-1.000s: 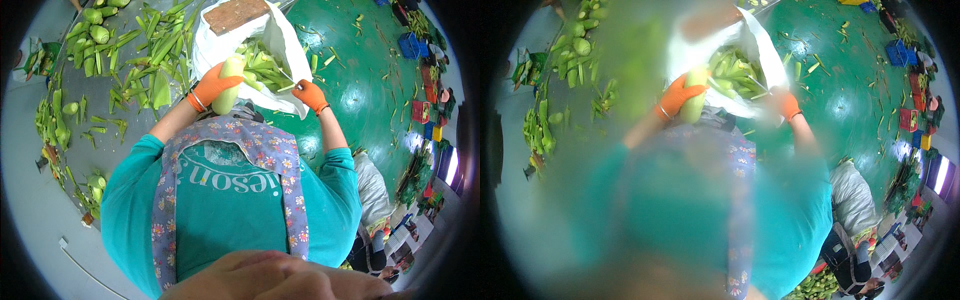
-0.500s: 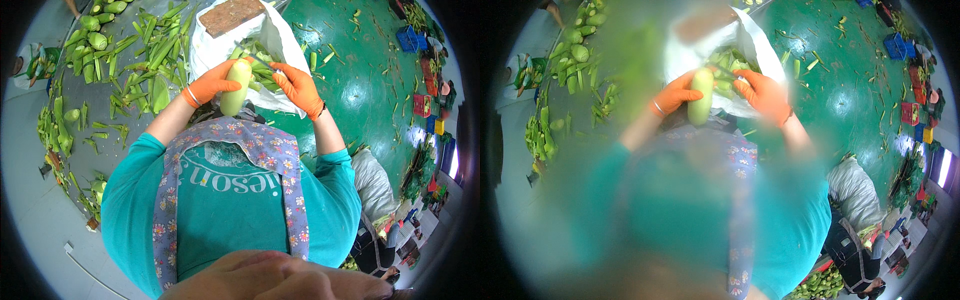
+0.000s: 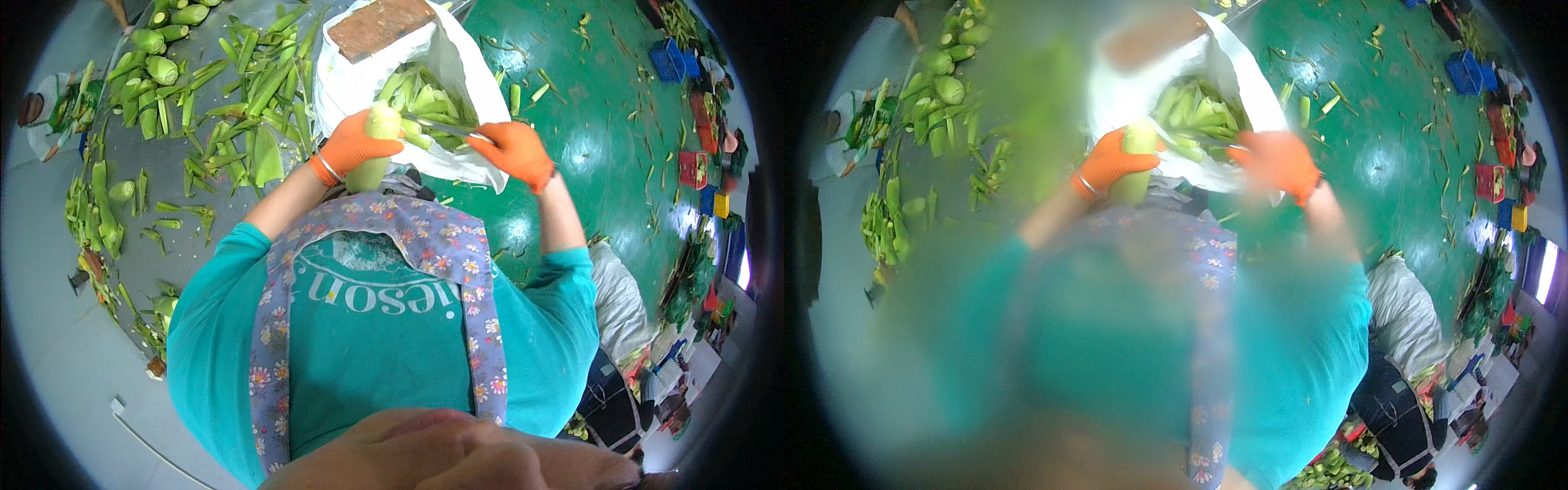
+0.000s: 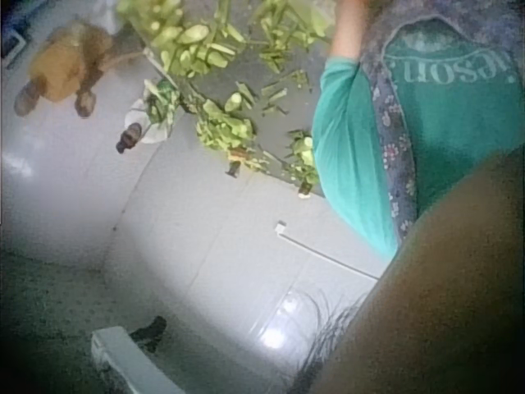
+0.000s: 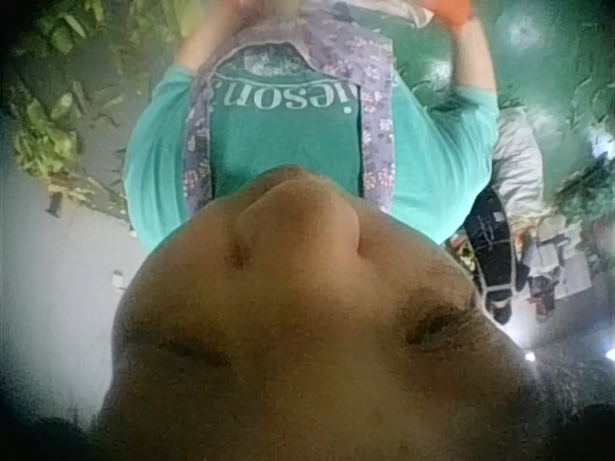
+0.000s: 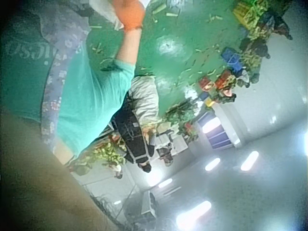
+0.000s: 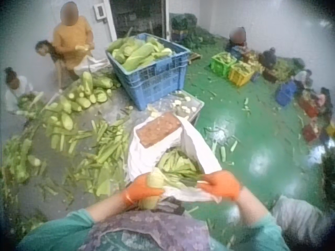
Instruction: The person husks corn by hand and trims the ends using a knife, placing the cleaned corn into a white bag and a plastic crate.
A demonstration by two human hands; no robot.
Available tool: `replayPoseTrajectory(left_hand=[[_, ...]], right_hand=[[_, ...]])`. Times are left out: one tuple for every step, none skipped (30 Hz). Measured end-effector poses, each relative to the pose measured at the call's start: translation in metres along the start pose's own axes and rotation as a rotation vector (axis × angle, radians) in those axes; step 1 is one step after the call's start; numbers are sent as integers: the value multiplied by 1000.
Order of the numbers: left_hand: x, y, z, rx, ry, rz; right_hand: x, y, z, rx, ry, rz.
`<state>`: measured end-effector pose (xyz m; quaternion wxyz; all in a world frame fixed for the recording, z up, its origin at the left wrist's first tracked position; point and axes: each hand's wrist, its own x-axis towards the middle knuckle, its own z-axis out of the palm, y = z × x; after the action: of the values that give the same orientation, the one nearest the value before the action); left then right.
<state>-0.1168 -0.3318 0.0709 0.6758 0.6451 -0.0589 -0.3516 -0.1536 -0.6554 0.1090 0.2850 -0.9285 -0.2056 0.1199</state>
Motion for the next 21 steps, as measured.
replayPoseTrajectory(left_hand=[[0, -2, -3, -8, 34, 13], [-3, -3, -3, -19, 72, 18], [-4, -3, -1, -20, 76, 4], [-3, -1, 1, -22, 79, -11], [0, 4, 3, -14, 68, -20], [4, 5, 4, 13, 53, 14], [5, 4, 5, 35, 41, 47], [6, 2, 8, 56, 30, 74], [7, 4, 10, 131, 42, 90], [8, 6, 13, 206, 53, 106], [9, 7, 16, 279, 71, 123], [10, 7, 18, 321, 108, 168], [11, 6, 20, 363, 144, 212], [11, 4, 21, 400, 185, 255], [11, 0, 20, 421, 268, 291], [11, -6, 18, 442, 352, 327], [9, -9, 16, 463, 436, 361], [9, -8, 12, 473, 461, 383], [8, -8, 9, 477, 489, 406], [4, -9, 9, 485, 519, 418], [4, -8, 9, 541, 536, 414]], right_hand=[[-14, 23, -3, -136, 18, -54], [-15, 19, -5, -45, 29, 39], [-16, 14, -10, 45, 39, 132], [-16, 9, -13, 135, 49, 226], [-12, -2, -10, 151, 71, 195], [-1, -16, -2, 168, 101, 159], [9, -29, 4, 184, 123, 120], [18, -38, 11, 188, 130, 62], [26, -46, 17, 192, 138, 8], [32, -54, 25, 241, 228, -87], [37, -58, 30, 226, 243, -100], [40, -61, 35, 211, 258, -112], [42, -62, 36, 196, 273, -126], [42, -63, 36, 190, 271, -131], [39, -60, 34, 193, 228, -56], [31, -50, 30, 195, 185, 18], [21, -39, 26, 200, 141, 92], [1, -10, 25, 15, 113, 154], [-13, 13, 24, -175, 81, 213], [-15, 11, 24, -156, 123, 178], [-17, 9, 22, -136, 164, 143]])
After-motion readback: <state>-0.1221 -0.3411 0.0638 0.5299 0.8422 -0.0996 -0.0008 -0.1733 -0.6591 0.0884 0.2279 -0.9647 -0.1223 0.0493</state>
